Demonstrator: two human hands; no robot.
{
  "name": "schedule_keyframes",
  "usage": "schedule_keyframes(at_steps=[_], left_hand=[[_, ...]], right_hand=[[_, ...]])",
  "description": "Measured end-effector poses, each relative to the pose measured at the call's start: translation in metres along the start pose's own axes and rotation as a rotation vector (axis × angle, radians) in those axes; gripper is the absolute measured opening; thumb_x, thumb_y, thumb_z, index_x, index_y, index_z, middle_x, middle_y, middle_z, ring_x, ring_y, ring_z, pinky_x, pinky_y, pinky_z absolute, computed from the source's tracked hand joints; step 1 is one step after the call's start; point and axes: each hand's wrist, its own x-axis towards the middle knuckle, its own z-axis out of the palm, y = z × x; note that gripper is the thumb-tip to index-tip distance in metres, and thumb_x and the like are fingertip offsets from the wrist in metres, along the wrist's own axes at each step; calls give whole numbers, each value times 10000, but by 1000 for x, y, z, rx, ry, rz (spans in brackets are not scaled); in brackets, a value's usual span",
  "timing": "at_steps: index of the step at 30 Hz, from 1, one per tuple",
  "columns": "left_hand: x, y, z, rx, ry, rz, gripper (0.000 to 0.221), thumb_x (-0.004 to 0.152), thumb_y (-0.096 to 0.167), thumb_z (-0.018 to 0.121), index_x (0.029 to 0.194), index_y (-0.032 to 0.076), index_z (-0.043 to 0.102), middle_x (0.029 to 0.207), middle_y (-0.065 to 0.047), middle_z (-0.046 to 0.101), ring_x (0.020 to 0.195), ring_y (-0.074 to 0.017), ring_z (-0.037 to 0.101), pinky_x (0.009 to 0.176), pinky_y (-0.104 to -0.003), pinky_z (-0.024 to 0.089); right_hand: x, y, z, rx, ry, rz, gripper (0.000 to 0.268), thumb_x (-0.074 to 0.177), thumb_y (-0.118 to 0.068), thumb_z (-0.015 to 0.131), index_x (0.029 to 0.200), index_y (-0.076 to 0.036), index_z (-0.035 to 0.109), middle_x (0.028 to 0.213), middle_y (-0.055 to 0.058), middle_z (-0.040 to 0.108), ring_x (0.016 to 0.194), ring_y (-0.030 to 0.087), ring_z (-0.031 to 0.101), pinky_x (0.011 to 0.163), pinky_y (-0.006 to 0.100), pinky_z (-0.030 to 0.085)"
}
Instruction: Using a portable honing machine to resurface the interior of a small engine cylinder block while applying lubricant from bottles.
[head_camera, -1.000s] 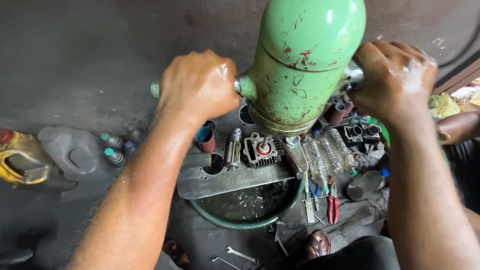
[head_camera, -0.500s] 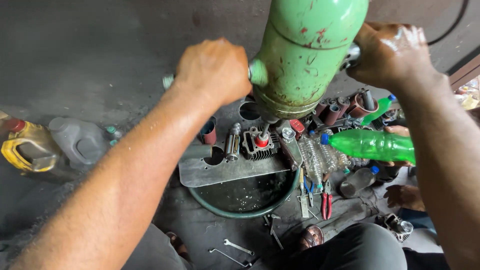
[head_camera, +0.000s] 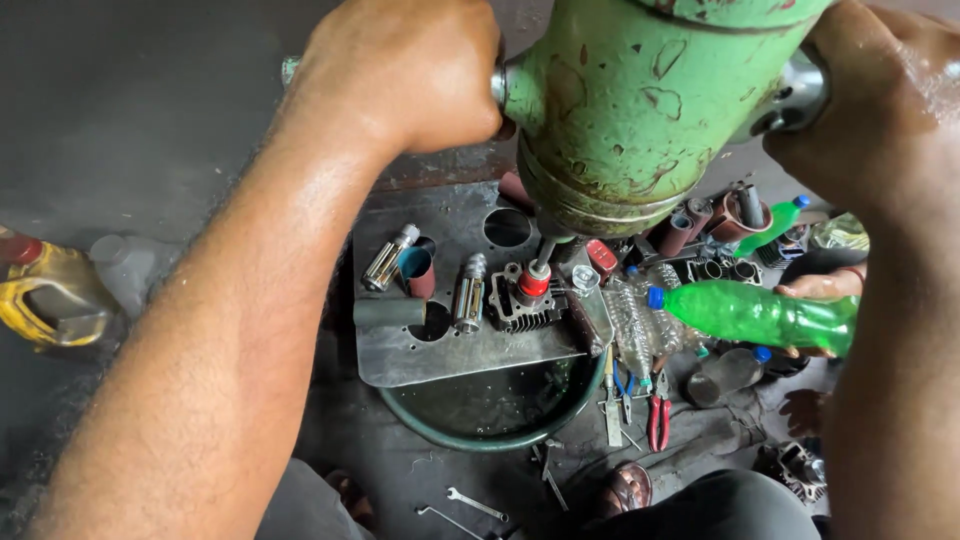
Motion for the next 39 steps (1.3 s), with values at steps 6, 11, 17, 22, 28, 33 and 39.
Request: schedule_keyframes(at_steps=[6, 11, 17, 22, 28, 33, 39], left_hand=[[3, -8, 15, -30, -33, -16, 257, 644, 215, 750, 881, 131, 808, 823, -166, 736, 775, -395, 708, 648, -544, 563], [4, -14, 29, -6, -108, -2, 294, 650, 298, 799, 885, 121, 807, 839, -195, 731, 797, -412, 709, 711, -541, 567], [-4, -11, 44, -28, -188, -9, 304, 686, 310, 794, 939, 142, 811, 883, -208, 736, 851, -418, 715, 765, -544, 571], [-19, 1, 56, -25, -260, -93, 268, 745, 244, 713, 944, 90, 803, 962, -216, 735, 927, -402, 717, 818, -531, 570], [-43, 32, 71, -75, -229, -185, 238, 817, 217, 655, 960, 85, 792, 1010, -217, 733, 929, -386, 731, 782, -510, 589], [-40, 39, 56, -43, -220, -199, 222, 824, 189, 651, 961, 86, 792, 986, -212, 754, 923, -371, 747, 787, -488, 601], [-26, 23, 24, 85, -12, -70, 289, 730, 291, 755, 925, 81, 792, 939, -219, 734, 870, -391, 741, 730, -496, 599]], right_hand=[[-12, -11, 15, -2, 62, 12, 339, 791, -50, 791, 1106, -61, 666, 1076, 115, 726, 988, 261, 732, 913, 358, 585], [-18, -16, 26, -122, 34, 40, 280, 781, -88, 842, 994, -82, 661, 988, 94, 716, 918, 267, 718, 879, 385, 580], [-21, -27, 38, -165, -17, 101, 278, 735, -134, 847, 982, -111, 721, 875, 62, 704, 795, 261, 703, 736, 418, 551], [-34, -13, 69, -166, -43, 86, 158, 818, -168, 783, 913, -124, 665, 902, 27, 694, 868, 244, 708, 767, 410, 557], [-13, 3, 89, -36, -138, 6, 260, 774, -239, 814, 984, -114, 727, 916, 92, 709, 918, 311, 706, 879, 478, 583], [7, 8, 68, -64, -278, 24, 307, 822, -329, 838, 1027, -127, 732, 960, 118, 720, 930, 317, 716, 887, 482, 590], [22, -8, 4, -128, -349, 91, 470, 794, -269, 828, 1231, -138, 710, 1018, 133, 743, 853, 326, 730, 769, 482, 596]])
